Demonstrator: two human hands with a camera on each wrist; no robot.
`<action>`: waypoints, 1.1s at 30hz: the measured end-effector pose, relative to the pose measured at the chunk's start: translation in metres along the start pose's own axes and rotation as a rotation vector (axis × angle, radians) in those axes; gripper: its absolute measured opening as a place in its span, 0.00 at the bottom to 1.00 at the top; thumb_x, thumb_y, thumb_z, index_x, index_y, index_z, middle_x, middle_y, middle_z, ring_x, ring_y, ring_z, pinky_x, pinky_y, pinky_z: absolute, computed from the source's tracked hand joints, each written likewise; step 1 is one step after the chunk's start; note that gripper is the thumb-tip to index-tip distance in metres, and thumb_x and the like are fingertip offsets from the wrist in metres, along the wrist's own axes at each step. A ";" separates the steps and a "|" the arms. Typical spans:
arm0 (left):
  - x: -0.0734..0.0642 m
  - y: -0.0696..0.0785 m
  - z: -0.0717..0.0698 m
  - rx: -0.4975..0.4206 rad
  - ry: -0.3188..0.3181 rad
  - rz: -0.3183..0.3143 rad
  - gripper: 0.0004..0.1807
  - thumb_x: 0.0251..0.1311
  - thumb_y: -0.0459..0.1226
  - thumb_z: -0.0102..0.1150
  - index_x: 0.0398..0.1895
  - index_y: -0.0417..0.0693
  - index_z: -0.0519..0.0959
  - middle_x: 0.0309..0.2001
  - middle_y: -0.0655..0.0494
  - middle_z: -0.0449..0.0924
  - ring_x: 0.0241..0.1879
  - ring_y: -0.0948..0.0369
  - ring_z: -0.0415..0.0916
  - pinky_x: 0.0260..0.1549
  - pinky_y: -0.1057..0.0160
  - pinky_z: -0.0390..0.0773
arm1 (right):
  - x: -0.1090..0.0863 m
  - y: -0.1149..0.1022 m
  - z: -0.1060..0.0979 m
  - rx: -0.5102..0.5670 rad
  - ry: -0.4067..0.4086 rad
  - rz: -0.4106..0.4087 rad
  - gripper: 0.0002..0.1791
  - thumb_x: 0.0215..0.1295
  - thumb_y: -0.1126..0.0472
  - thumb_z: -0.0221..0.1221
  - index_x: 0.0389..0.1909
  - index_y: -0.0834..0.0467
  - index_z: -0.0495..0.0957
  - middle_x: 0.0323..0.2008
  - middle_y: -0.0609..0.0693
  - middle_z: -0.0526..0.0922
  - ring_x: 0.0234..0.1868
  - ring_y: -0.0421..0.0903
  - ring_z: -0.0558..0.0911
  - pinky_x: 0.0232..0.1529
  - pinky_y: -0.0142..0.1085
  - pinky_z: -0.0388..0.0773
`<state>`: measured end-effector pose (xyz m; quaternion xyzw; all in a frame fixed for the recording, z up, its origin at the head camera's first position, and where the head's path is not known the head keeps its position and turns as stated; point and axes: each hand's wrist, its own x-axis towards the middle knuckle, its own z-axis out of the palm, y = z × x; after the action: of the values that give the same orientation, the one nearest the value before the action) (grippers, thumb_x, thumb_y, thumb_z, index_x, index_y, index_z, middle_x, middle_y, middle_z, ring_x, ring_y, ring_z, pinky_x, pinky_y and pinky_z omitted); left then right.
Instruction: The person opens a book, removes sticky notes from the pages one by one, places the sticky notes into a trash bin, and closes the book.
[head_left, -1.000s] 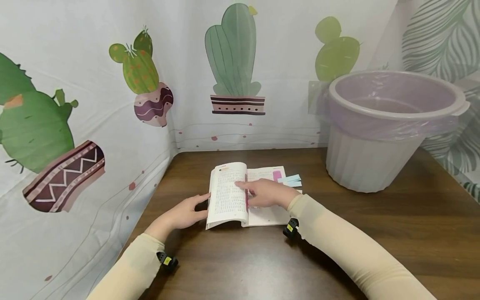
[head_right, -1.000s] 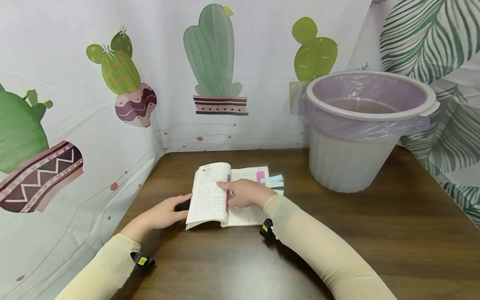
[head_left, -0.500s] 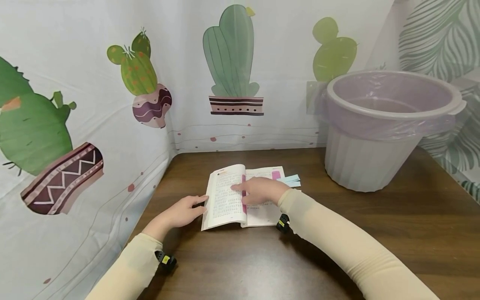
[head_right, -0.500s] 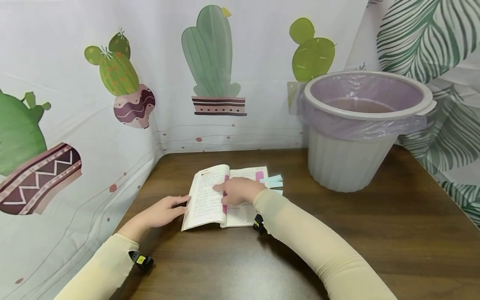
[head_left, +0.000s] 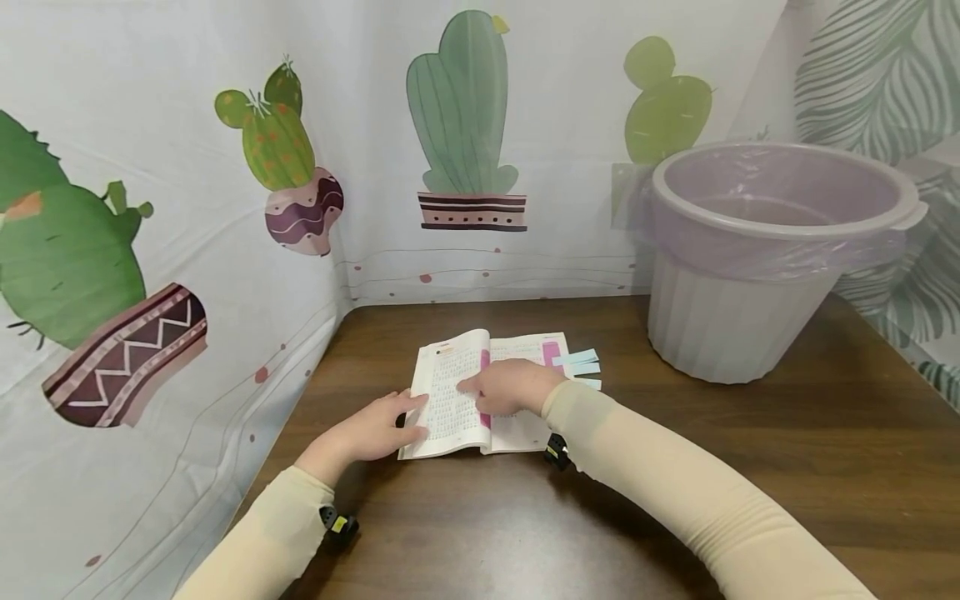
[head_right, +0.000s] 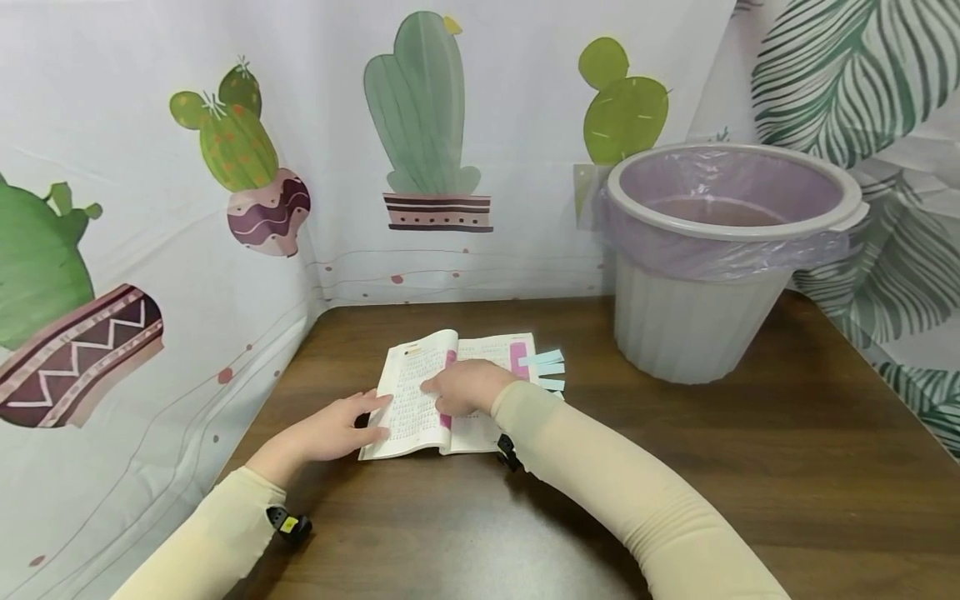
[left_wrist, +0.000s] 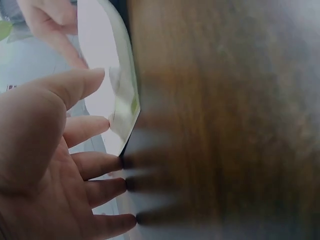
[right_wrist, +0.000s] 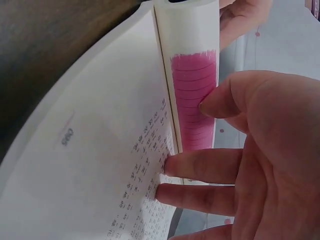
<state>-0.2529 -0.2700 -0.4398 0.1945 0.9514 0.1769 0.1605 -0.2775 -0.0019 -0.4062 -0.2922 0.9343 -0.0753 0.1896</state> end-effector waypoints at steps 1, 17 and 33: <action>0.001 0.001 0.000 0.017 -0.003 0.009 0.37 0.70 0.53 0.58 0.78 0.49 0.66 0.77 0.30 0.59 0.78 0.31 0.53 0.74 0.36 0.59 | 0.000 0.000 0.000 -0.004 0.000 0.003 0.30 0.76 0.53 0.50 0.77 0.32 0.64 0.66 0.46 0.80 0.41 0.48 0.79 0.34 0.39 0.73; 0.019 0.023 -0.004 0.280 0.078 0.014 0.22 0.69 0.47 0.58 0.59 0.44 0.84 0.62 0.41 0.80 0.60 0.48 0.79 0.61 0.46 0.78 | -0.003 -0.001 0.008 -0.017 0.030 0.015 0.29 0.78 0.52 0.45 0.77 0.31 0.62 0.70 0.56 0.77 0.32 0.47 0.77 0.30 0.39 0.72; 0.071 0.040 -0.024 0.063 0.040 0.075 0.13 0.72 0.42 0.54 0.44 0.46 0.86 0.41 0.54 0.86 0.39 0.60 0.77 0.41 0.60 0.80 | -0.017 0.004 0.014 0.011 0.028 -0.054 0.34 0.73 0.62 0.52 0.71 0.24 0.68 0.19 0.46 0.67 0.22 0.43 0.63 0.25 0.34 0.67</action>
<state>-0.3113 -0.2114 -0.4198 0.2313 0.9516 0.1563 0.1284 -0.2613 0.0108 -0.4150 -0.3149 0.9283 -0.0897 0.1759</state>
